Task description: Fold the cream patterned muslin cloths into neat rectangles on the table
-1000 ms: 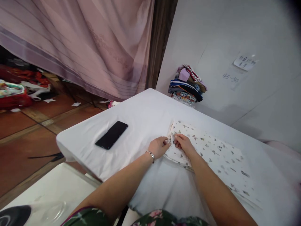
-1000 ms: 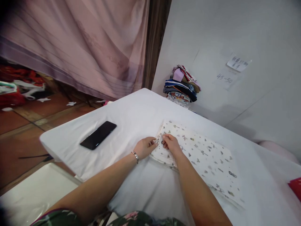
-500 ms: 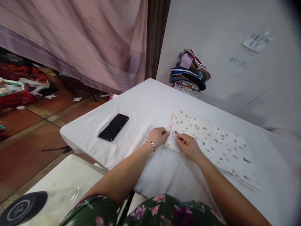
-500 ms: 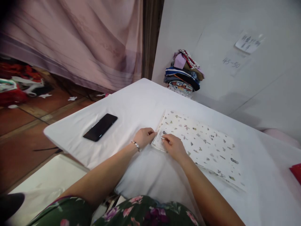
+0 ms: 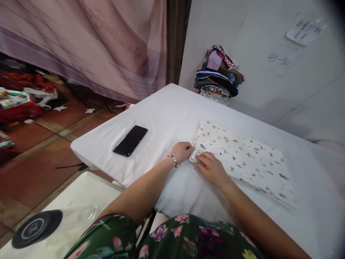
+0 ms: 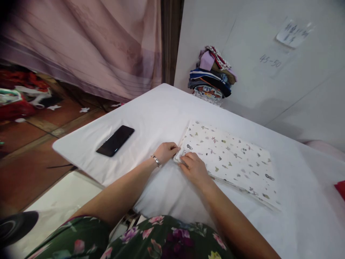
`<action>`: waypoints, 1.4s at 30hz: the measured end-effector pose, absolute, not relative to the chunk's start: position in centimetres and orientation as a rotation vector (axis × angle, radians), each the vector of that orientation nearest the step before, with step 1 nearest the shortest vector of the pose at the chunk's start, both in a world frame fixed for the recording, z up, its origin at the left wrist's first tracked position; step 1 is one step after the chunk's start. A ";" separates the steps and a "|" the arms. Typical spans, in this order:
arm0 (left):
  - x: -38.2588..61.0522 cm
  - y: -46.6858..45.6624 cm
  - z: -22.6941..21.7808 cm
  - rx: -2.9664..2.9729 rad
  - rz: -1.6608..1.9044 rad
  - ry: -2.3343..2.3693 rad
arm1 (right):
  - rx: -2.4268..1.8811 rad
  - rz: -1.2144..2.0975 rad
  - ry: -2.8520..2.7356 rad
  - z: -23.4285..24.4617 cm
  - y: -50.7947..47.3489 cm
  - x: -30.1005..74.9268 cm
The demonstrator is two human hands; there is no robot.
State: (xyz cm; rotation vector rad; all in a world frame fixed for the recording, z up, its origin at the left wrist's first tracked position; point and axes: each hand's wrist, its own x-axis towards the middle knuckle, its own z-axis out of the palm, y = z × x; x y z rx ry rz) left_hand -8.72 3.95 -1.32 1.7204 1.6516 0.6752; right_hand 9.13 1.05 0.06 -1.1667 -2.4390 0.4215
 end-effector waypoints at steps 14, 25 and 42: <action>-10.7 4.1 -0.6 1.665 0.458 1.514 | -1.156 0.507 -2.311 -0.2 0.9 8.5; -10.0 4.1 -0.8 1.766 0.434 1.595 | -1.027 0.345 -2.410 -1.5 0.9 8.4; -10.4 4.1 0.0 1.642 0.480 1.625 | -1.098 0.229 -2.260 -1.1 0.7 7.8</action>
